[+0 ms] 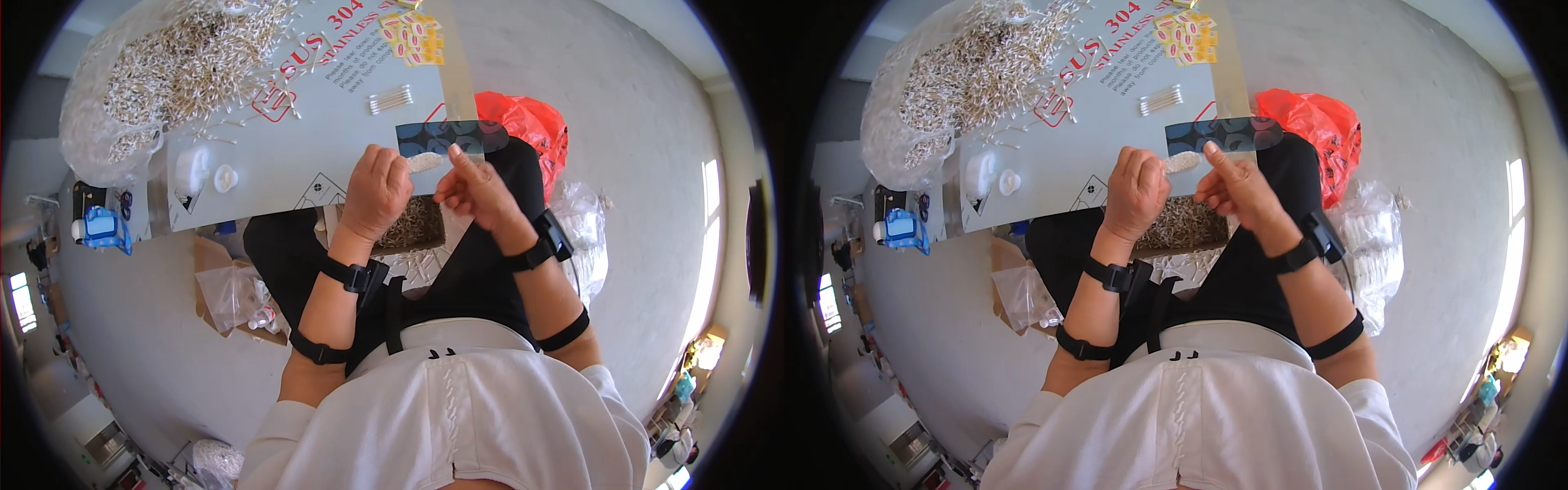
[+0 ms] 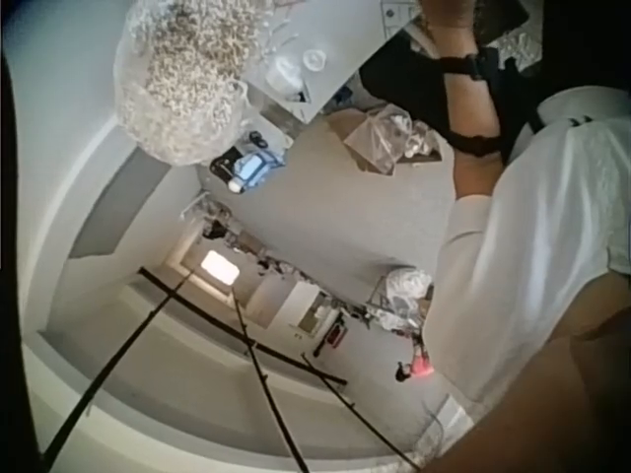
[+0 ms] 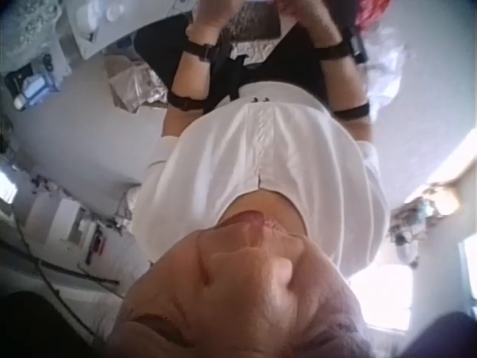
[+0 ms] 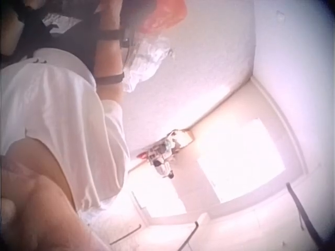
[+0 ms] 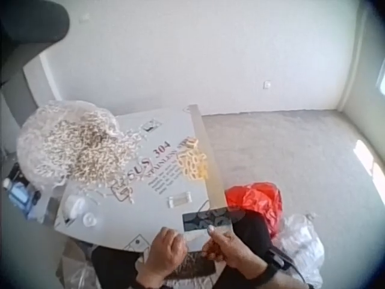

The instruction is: Packaging cotton swabs into small plastic bags and containers at a workbench.

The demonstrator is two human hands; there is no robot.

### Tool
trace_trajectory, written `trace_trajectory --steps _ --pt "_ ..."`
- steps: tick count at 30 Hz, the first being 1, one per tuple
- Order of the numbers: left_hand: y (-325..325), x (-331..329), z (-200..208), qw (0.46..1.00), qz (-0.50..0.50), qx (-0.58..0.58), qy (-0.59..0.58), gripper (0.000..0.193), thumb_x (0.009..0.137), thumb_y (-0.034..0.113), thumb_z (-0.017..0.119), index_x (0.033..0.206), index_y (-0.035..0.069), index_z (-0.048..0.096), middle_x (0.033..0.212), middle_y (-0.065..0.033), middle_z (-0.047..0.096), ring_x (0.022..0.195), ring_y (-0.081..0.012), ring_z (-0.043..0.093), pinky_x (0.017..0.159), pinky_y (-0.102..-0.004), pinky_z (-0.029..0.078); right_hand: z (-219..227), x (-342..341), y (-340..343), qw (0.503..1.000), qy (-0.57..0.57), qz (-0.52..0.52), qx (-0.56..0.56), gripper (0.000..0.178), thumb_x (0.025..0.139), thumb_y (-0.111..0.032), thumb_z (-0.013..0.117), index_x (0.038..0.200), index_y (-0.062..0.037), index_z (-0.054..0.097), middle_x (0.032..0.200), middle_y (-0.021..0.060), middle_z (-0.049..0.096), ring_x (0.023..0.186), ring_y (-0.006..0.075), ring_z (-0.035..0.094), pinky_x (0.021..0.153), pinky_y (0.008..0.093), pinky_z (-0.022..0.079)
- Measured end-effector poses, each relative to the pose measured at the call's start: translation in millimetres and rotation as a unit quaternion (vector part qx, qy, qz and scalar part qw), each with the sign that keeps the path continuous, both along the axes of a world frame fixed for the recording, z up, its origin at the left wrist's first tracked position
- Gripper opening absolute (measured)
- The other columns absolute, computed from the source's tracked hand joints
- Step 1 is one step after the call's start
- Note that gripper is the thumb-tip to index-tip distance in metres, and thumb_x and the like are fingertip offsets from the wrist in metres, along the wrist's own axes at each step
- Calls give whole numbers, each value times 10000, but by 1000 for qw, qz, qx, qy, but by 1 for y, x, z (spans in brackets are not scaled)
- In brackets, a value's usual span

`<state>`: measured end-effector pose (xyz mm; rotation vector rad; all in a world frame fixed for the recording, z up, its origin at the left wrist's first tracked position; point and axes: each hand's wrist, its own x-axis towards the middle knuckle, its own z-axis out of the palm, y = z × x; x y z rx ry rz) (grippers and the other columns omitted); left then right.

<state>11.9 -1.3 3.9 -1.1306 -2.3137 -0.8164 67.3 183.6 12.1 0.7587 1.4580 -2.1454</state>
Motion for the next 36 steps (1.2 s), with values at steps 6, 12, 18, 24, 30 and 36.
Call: trace_trajectory --steps 6,12,18,24,30,36 --pt "-8 19 9 992 -71 -46 94 155 682 20 618 828 -1 572 867 -77 533 797 -231 525 674 -328 484 -1 14 -13 943 -142 -91 -287 444 878 -419 616 785 15 606 710 106 617 478 65 453 378 150 321" --pt "-21 29 -8 991 -106 -83 25 142 711 55 638 835 13 587 896 -98 555 843 -246 546 720 -306 486 -34 20 -18 927 -188 -130 -298 134 897 -115 564 902 19 557 757 102 606 488 58 430 376 149 301" --pt "-20 47 -17 751 154 199 -610 142 732 114 687 776 2 613 713 -42 607 644 -147 572 585 -262 472 -37 31 -31 921 -210 -170 -279 93 884 -88 556 869 4 558 752 89 604 500 62 420 392 163 304" --pt "-1 56 -35 555 196 311 -746 45 764 70 642 790 39 621 644 -20 579 522 -87 502 454 -211 385 -46 33 -44 939 -206 -170 -215 79 837 -101 594 821 -26 575 723 68 603 497 66 423 394 182 297" --pt "6 55 -46 482 203 381 -762 63 744 50 636 693 38 600 594 -14 530 468 -84 453 384 -232 333 -53 34 -51 952 -196 -169 -162 54 814 -87 608 798 -48 575 680 35 563 495 68 428 395 188 288" --pt "12 55 -49 448 219 414 -762 59 746 27 611 699 45 580 603 -9 515 471 -83 436 383 -232 305 -60 31 -53 952 -168 -211 -145 39 803 -45 610 778 -47 581 656 18 530 495 76 440 395 187 303"
